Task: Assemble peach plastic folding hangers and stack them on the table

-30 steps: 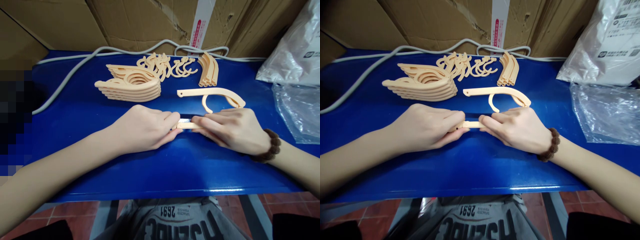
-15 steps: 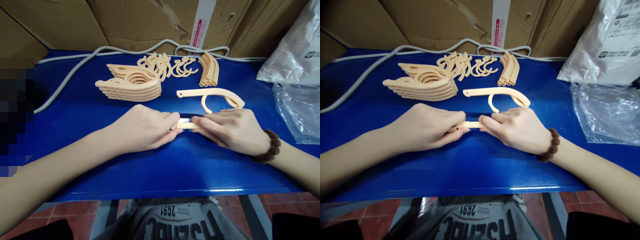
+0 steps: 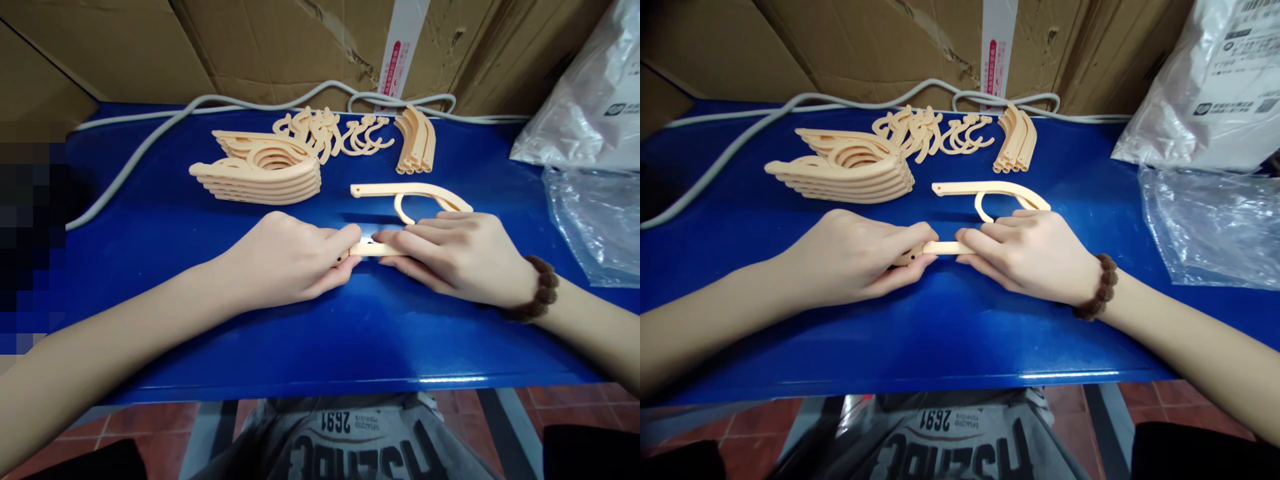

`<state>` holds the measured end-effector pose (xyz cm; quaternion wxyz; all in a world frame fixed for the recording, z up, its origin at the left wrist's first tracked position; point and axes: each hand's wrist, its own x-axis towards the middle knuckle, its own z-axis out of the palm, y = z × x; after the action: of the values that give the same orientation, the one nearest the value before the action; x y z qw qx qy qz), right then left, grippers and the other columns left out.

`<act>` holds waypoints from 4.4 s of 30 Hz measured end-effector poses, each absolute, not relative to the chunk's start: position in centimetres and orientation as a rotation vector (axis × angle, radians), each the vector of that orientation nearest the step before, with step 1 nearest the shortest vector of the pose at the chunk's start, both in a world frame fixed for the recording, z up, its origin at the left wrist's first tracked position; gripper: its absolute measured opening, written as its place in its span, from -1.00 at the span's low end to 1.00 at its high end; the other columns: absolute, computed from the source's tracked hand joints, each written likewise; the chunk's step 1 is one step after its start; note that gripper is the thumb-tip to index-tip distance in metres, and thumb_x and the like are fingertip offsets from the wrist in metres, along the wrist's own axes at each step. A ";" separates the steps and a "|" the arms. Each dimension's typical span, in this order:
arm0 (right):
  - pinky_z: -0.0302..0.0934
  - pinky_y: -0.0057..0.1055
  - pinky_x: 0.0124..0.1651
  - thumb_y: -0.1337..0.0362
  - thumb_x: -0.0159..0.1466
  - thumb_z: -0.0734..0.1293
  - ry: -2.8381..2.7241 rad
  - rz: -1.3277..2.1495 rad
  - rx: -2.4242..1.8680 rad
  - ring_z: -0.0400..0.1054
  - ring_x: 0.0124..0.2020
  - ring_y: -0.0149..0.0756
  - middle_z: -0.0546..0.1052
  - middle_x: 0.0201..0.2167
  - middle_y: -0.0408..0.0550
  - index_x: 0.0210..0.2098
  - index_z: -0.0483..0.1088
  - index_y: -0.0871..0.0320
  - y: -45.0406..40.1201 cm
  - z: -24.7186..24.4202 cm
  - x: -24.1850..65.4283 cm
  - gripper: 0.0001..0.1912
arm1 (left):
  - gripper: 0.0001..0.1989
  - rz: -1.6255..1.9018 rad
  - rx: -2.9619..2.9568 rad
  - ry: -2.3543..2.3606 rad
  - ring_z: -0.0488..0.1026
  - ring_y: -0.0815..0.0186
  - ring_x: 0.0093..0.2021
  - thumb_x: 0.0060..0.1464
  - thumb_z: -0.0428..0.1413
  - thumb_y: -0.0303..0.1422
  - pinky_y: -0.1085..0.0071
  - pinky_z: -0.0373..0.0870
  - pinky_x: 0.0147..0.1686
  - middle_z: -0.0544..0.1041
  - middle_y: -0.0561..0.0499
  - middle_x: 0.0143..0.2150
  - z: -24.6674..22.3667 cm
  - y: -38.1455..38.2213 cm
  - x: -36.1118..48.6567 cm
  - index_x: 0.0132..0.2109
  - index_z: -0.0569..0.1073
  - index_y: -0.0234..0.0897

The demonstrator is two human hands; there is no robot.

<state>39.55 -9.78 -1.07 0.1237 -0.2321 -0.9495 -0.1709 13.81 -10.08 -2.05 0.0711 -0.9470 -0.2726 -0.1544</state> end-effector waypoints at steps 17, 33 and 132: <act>0.16 -0.20 -0.14 0.19 0.45 0.23 -2.519 -0.402 -0.981 0.37 -0.21 -0.13 0.60 -0.21 0.06 -0.21 0.51 0.16 -9.0 0.3 40.0 -0.74 | -0.75 -0.398 -2.719 -0.968 0.48 0.30 -0.60 0.38 -0.11 -0.32 0.41 -0.08 -0.63 0.58 0.03 -0.52 -2.1 -9.8 13.5 -0.11 0.43 -0.31; 0.10 -0.16 -0.05 0.11 0.49 0.16 -2.652 -0.207 -1.017 0.38 -0.13 -0.12 0.59 -0.14 0.01 -0.22 0.59 0.06 -8.1 -0.5 40.3 -0.60 | -0.83 -0.493 -2.912 -0.724 0.46 0.34 -0.54 0.28 -0.03 -0.40 0.36 0.06 -0.59 0.52 0.09 -0.50 -1.9 -9.9 13.4 -0.21 0.46 -0.26; 0.01 -0.34 -0.32 0.06 0.52 0.11 -2.858 -0.305 -0.532 0.24 -0.42 -0.30 0.49 -0.43 -0.08 -0.30 0.44 0.18 -10.2 -0.8 38.4 -0.56 | -0.87 -0.840 -2.918 -1.279 0.52 0.24 -0.19 0.29 0.13 -0.27 0.34 0.37 -0.25 0.58 0.04 -0.22 -3.0 -9.9 14.2 -0.13 0.48 -0.22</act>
<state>38.39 -10.20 -0.81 0.1093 -0.1809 -0.9719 -0.1037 14.24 -9.94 -3.02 -0.0765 -0.8830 -0.3871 -0.2542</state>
